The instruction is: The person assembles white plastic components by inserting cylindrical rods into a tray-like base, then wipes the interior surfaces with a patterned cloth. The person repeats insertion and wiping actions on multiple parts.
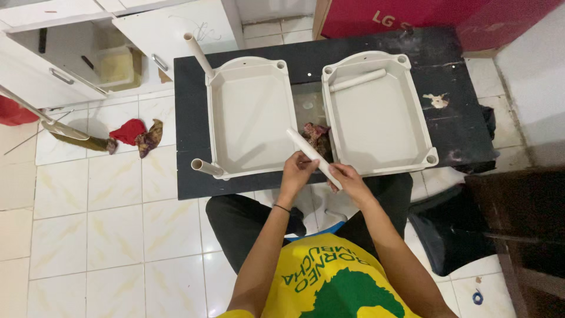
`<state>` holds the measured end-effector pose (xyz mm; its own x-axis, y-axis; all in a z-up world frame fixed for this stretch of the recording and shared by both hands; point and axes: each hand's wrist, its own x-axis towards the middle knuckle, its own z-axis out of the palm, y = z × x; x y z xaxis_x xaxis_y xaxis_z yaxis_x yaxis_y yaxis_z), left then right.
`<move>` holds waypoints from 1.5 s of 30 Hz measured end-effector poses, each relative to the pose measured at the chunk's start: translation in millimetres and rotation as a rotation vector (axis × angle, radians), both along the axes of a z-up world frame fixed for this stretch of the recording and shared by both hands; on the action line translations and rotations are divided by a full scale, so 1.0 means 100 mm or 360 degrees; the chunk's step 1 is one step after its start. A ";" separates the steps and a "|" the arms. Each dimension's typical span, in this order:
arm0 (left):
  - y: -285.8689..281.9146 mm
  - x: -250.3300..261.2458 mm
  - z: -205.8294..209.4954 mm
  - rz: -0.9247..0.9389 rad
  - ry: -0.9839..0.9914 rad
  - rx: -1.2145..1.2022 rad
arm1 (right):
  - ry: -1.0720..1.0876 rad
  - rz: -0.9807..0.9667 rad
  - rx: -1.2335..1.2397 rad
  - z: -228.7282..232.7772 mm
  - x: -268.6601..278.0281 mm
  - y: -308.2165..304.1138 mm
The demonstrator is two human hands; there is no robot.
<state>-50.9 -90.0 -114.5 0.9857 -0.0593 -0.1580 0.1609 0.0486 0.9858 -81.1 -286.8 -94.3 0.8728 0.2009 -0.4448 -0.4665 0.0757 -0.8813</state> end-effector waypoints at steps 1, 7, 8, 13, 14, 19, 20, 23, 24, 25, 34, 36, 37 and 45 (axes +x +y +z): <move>0.07 0.00 -0.10 0.0050 -0.0001 0.0035 | 0.0007 -0.0030 -0.0056 -0.03 -0.03 -0.04; 0.50 -0.04 -0.52 0.0251 -0.0052 0.0093 | -0.0037 -0.0048 -0.0344 0.02 -0.15 -0.23; 0.55 -0.05 -0.54 0.0262 -0.0073 0.0153 | -0.0018 -0.0048 -0.0353 0.04 -0.15 -0.24; 0.48 -0.20 -0.55 0.0267 -0.0153 0.0269 | 0.0007 -0.0048 -0.0379 0.03 -0.21 -0.24; 0.42 -0.23 -0.56 0.0234 -0.0170 0.0262 | 0.0007 -0.0044 -0.0381 0.01 -0.22 -0.23; 0.19 -0.24 -0.62 0.0033 0.0163 -0.0066 | 0.0019 -0.0029 -0.0293 -0.07 -0.28 -0.11; 0.17 -0.22 -0.62 0.0042 0.0183 -0.0044 | -0.0002 -0.0023 -0.0288 -0.06 -0.28 -0.10; 0.16 -0.22 -0.65 0.0023 0.0139 -0.0014 | -0.0058 0.0001 -0.0303 0.00 -0.31 -0.07; 0.17 -0.24 -0.66 0.0011 0.0107 -0.0011 | -0.0078 0.0011 -0.0331 0.04 -0.30 -0.06; 0.18 -0.24 -0.66 0.0026 0.0142 0.0025 | -0.0100 0.0023 -0.0358 0.09 -0.29 -0.06; 0.47 -0.32 -0.70 0.0258 0.0004 0.0481 | -0.0578 0.0301 -0.1196 0.90 -0.20 0.06; 0.52 -0.34 -0.70 0.0278 0.0122 0.0520 | -0.0706 0.0383 -0.1347 1.05 -0.15 0.12; 0.52 -0.35 -0.69 0.0275 0.0091 0.0523 | -0.0773 0.0424 -0.1422 1.11 -0.13 0.17; 0.52 -0.36 -0.57 0.0267 -0.0319 0.0610 | -0.0898 0.0632 -0.1880 1.36 0.13 0.47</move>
<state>-87.3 -37.8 -171.3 0.9900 0.1292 0.0572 -0.0135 -0.3162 0.9486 -68.1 -239.6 41.3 0.9642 0.2307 -0.1308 0.1608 -0.9008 -0.4033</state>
